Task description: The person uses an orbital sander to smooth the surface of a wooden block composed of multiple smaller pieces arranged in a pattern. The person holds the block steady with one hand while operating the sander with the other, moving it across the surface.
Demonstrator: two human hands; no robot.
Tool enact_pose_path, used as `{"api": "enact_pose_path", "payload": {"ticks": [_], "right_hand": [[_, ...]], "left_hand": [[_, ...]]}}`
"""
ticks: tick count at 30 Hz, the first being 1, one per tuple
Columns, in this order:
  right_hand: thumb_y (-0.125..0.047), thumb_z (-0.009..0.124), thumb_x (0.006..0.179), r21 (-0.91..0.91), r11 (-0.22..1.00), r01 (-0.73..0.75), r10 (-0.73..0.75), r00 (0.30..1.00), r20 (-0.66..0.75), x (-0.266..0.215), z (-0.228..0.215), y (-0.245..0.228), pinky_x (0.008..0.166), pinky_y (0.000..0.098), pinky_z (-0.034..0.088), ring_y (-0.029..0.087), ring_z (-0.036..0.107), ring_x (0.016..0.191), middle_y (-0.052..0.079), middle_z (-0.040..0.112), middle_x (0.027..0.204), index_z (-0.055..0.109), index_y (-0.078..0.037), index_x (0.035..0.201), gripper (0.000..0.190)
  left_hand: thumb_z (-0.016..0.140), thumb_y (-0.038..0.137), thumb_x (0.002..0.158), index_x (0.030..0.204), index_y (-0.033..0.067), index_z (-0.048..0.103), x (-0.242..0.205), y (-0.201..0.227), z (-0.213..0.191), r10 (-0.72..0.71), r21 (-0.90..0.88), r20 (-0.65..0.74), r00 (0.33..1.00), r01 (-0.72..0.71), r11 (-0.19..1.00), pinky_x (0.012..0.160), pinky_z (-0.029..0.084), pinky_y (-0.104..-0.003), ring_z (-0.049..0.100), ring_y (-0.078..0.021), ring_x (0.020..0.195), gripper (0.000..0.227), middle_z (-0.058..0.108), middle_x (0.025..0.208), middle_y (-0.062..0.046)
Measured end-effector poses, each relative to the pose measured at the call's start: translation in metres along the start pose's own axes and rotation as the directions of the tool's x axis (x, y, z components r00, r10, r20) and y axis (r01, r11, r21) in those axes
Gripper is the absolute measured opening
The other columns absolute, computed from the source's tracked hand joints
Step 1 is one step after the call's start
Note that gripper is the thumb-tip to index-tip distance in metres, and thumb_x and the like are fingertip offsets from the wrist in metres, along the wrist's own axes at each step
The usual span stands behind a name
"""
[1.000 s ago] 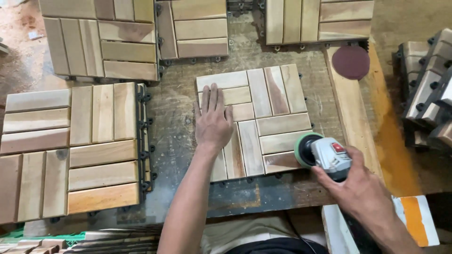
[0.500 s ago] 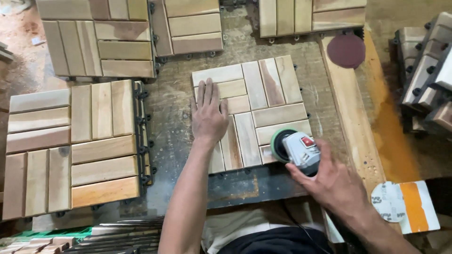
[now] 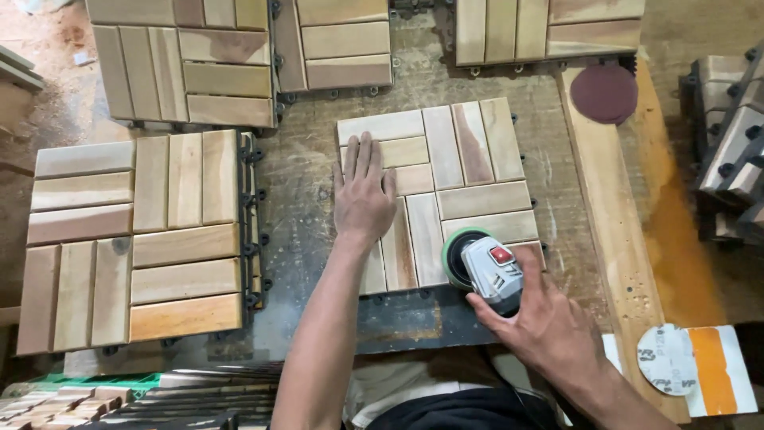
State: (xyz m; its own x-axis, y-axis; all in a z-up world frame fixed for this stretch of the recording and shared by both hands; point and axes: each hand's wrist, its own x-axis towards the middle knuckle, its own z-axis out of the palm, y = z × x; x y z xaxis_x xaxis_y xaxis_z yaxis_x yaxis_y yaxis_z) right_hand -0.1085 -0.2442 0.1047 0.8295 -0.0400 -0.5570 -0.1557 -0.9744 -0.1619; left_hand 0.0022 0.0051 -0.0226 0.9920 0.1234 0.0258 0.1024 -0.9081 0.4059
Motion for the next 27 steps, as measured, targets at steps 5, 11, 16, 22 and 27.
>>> {"api": "enact_pose_path", "payload": {"ticks": [5,11,16,22,27], "right_hand": [[-0.077,0.053,0.080,-0.036,0.987,-0.155,0.155,0.988,-0.009,0.001,-0.033,0.019,0.087,0.0580,0.059,0.046,0.073,0.102,0.023,0.074,0.109,0.025,-0.027,0.155,0.094],[-0.074,0.048,0.084,0.103,0.952,-0.289,0.292,0.956,-0.013,0.015,-0.065,0.026,0.103,0.0643,0.050,0.049,0.062,0.125,0.028,0.064,0.134,0.022,-0.026,0.160,0.094],[-0.076,0.049,0.081,0.098,0.974,-0.205,0.202,0.979,0.034,0.011,-0.058,-0.001,0.102,0.0663,0.051,0.051,0.064,0.121,0.029,0.066,0.128,0.023,-0.029,0.158,0.094],[-0.071,0.055,0.087,0.034,0.999,0.016,-0.018,0.998,0.060,0.024,-0.038,-0.014,0.086,0.0625,0.066,0.038,0.079,0.096,0.014,0.064,0.132,0.015,-0.031,0.157,0.090],[-0.068,0.053,0.088,0.149,0.981,-0.125,0.124,0.992,0.017,0.036,-0.068,0.004,0.088,0.0586,0.064,0.042,0.073,0.104,0.022,0.069,0.114,0.021,-0.022,0.159,0.090]], "left_hand": [[0.031,0.038,0.107,0.162,0.0105,0.024,-0.007,-0.001,-0.001,-0.002,-0.009,0.003,1.000,0.002,1.000,0.127,0.005,-0.051,0.005,-0.0196,0.158,0.062,0.015,0.171,-0.003],[0.030,0.040,0.107,0.161,0.0104,0.025,0.000,0.004,-0.003,-0.004,-0.014,-0.008,1.000,0.003,1.000,0.127,0.005,-0.051,0.006,-0.0196,0.158,0.062,0.016,0.171,-0.003],[0.029,0.040,0.107,0.162,0.0118,0.024,-0.003,0.005,-0.006,-0.032,-0.001,0.023,0.999,0.032,0.999,0.127,0.004,-0.051,0.004,-0.0177,0.158,0.062,0.014,0.171,-0.001],[0.033,0.038,0.106,0.161,0.0107,0.025,-0.002,0.007,-0.008,-0.006,-0.032,-0.009,1.000,0.006,0.999,0.127,0.004,-0.049,0.007,-0.0184,0.158,0.062,0.017,0.171,-0.002],[0.030,0.038,0.107,0.161,0.0096,0.025,-0.003,0.009,-0.010,-0.029,-0.044,0.014,0.999,0.030,0.999,0.127,0.003,-0.049,0.004,-0.0187,0.158,0.061,0.015,0.171,-0.003]]}}
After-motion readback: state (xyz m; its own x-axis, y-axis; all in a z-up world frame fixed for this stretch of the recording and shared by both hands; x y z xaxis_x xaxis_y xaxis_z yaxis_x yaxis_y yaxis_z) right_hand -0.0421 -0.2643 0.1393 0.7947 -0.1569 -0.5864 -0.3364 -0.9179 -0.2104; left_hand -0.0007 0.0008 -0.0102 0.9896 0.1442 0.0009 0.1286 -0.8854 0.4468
